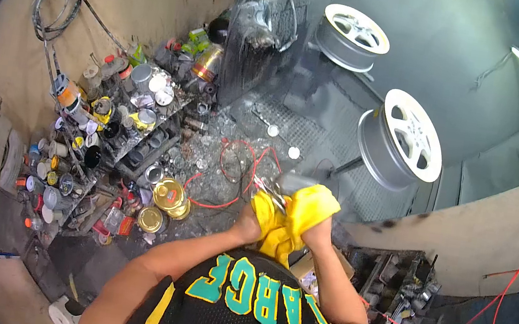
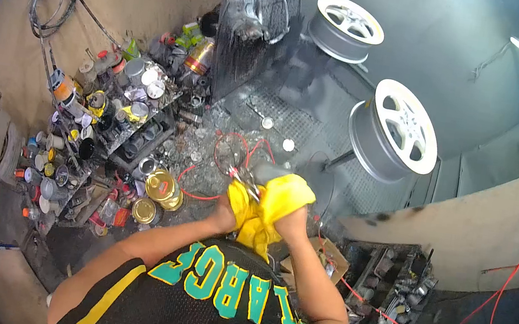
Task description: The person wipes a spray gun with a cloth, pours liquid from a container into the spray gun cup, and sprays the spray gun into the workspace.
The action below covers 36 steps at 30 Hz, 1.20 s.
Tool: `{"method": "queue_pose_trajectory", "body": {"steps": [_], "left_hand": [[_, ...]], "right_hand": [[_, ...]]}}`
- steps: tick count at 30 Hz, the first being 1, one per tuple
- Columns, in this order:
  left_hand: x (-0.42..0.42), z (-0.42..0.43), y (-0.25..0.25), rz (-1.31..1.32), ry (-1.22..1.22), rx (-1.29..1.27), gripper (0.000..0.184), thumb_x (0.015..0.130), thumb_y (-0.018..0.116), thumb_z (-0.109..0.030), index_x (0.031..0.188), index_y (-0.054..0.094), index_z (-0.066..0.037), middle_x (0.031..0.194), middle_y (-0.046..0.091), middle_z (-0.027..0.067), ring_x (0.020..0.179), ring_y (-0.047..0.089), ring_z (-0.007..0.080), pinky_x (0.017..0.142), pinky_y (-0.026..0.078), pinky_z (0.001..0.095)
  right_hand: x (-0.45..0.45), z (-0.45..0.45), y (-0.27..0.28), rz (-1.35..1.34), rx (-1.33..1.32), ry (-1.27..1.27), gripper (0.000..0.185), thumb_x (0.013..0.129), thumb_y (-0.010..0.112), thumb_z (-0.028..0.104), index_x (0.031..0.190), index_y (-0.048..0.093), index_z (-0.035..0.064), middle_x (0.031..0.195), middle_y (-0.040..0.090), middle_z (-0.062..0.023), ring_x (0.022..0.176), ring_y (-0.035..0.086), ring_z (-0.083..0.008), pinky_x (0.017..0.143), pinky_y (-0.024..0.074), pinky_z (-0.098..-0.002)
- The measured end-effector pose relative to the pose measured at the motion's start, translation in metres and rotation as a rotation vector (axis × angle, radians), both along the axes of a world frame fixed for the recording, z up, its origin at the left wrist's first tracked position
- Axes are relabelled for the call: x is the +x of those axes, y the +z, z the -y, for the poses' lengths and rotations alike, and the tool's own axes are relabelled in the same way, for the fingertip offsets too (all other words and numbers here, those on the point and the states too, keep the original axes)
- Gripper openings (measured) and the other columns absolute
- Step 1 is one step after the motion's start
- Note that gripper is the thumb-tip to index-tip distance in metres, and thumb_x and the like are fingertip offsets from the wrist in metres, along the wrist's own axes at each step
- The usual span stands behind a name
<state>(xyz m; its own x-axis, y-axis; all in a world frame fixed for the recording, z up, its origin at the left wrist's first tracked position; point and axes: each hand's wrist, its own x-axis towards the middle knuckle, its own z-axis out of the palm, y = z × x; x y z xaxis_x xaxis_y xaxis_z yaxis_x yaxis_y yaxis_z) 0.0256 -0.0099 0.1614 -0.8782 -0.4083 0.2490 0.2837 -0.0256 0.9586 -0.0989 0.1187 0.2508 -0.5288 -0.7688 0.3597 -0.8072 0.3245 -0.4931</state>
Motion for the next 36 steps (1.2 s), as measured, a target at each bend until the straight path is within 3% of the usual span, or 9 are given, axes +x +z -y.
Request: {"method": "queue_pose_trajectory", "body": {"steps": [3, 5, 9, 14, 21, 25, 29, 33, 36], "left_hand": [[0.0, 0.023, 0.001, -0.046, -0.014, 0.324, 0.033, 0.099, 0.05, -0.023, 0.126, 0.052, -0.003, 0.114, 0.064, 0.0101, 0.106, 0.062, 0.0237, 0.097, 0.049, 0.0379], [0.005, 0.038, -0.003, -0.07, -0.066, 0.76, 0.037, 0.103, 0.039, -0.031, 0.126, 0.051, -0.005, 0.115, 0.063, 0.0108, 0.103, 0.063, 0.0251, 0.096, 0.049, 0.0397], [0.02, 0.065, -0.03, -0.039, -0.206, 0.959, 0.035, 0.102, 0.041, -0.025, 0.129, 0.05, -0.005, 0.112, 0.063, 0.0096, 0.104, 0.062, 0.0233, 0.094, 0.05, 0.041], [0.028, 0.065, 0.013, -0.039, -0.39, 0.974, 0.049, 0.1, 0.045, -0.034, 0.14, 0.045, -0.006, 0.139, 0.052, 0.014, 0.124, 0.054, 0.027, 0.106, 0.043, 0.0453], [0.032, 0.066, 0.024, -0.043, -0.495, 1.339, 0.049, 0.096, 0.057, -0.023, 0.14, 0.045, -0.007, 0.137, 0.054, 0.0116, 0.122, 0.056, 0.0252, 0.105, 0.045, 0.0435], [0.018, 0.044, 0.009, -0.005, -0.459, 0.772, 0.049, 0.096, 0.058, -0.018, 0.141, 0.043, -0.009, 0.136, 0.054, 0.0087, 0.121, 0.055, 0.0223, 0.104, 0.046, 0.0421], [0.023, 0.043, 0.017, 0.042, -0.444, 0.966, 0.044, 0.1, 0.049, -0.023, 0.141, 0.043, -0.008, 0.136, 0.053, 0.0099, 0.122, 0.055, 0.0226, 0.105, 0.044, 0.0419], [0.037, 0.042, -0.019, 0.02, -0.304, 0.965, 0.04, 0.102, 0.045, -0.02, 0.14, 0.043, -0.008, 0.13, 0.057, 0.0085, 0.117, 0.057, 0.0214, 0.101, 0.047, 0.0402], [0.049, 0.053, -0.009, 0.049, -0.178, 0.848, 0.037, 0.103, 0.039, -0.023, 0.137, 0.044, -0.009, 0.119, 0.06, 0.0068, 0.104, 0.061, 0.0214, 0.092, 0.051, 0.0383]], "right_hand": [[-0.002, -0.003, -0.012, 0.358, -0.366, -0.064, 0.033, 0.09, 0.064, 0.017, 0.12, 0.058, 0.0058, 0.117, 0.063, -0.0097, 0.107, 0.06, -0.0288, 0.095, 0.0463, -0.0393], [-0.008, -0.007, -0.006, 1.288, -0.952, -0.098, 0.038, 0.096, 0.056, 0.032, 0.124, 0.057, 0.0062, 0.121, 0.063, -0.0098, 0.11, 0.061, -0.0287, 0.098, 0.0473, -0.0431], [-0.006, -0.018, 0.011, 1.65, -0.959, 0.076, 0.042, 0.098, 0.051, 0.036, 0.128, 0.054, 0.0055, 0.127, 0.06, -0.013, 0.115, 0.06, -0.0274, 0.1, 0.0472, -0.0458], [-0.009, -0.022, 0.003, 1.721, -0.902, 0.037, 0.043, 0.098, 0.053, 0.036, 0.13, 0.052, 0.0075, 0.128, 0.06, -0.0128, 0.115, 0.06, -0.0274, 0.101, 0.0466, -0.0458], [-0.029, 0.003, -0.007, 1.761, -0.841, 0.248, 0.042, 0.099, 0.054, 0.029, 0.133, 0.049, 0.0065, 0.126, 0.06, -0.0125, 0.11, 0.061, -0.0263, 0.101, 0.0476, -0.0424], [-0.003, 0.058, -0.01, 1.393, -0.601, 0.489, 0.04, 0.099, 0.053, 0.026, 0.133, 0.049, 0.0053, 0.125, 0.06, -0.0123, 0.109, 0.061, -0.0254, 0.1, 0.0481, -0.04], [0.021, 0.075, -0.028, 1.098, -0.649, 0.404, 0.038, 0.099, 0.052, 0.024, 0.132, 0.05, 0.0049, 0.125, 0.06, -0.0117, 0.109, 0.061, -0.0248, 0.099, 0.0485, -0.039], [0.031, 0.056, -0.008, 1.555, -0.722, 0.105, 0.038, 0.097, 0.056, 0.014, 0.132, 0.051, 0.0044, 0.125, 0.06, -0.0097, 0.109, 0.061, -0.0221, 0.096, 0.0493, -0.0371], [0.013, 0.012, -0.022, 1.007, -0.202, 0.007, 0.048, 0.086, 0.071, 0.009, 0.13, 0.054, 0.0036, 0.123, 0.062, -0.007, 0.109, 0.059, -0.017, 0.093, 0.0484, -0.0336]]}}
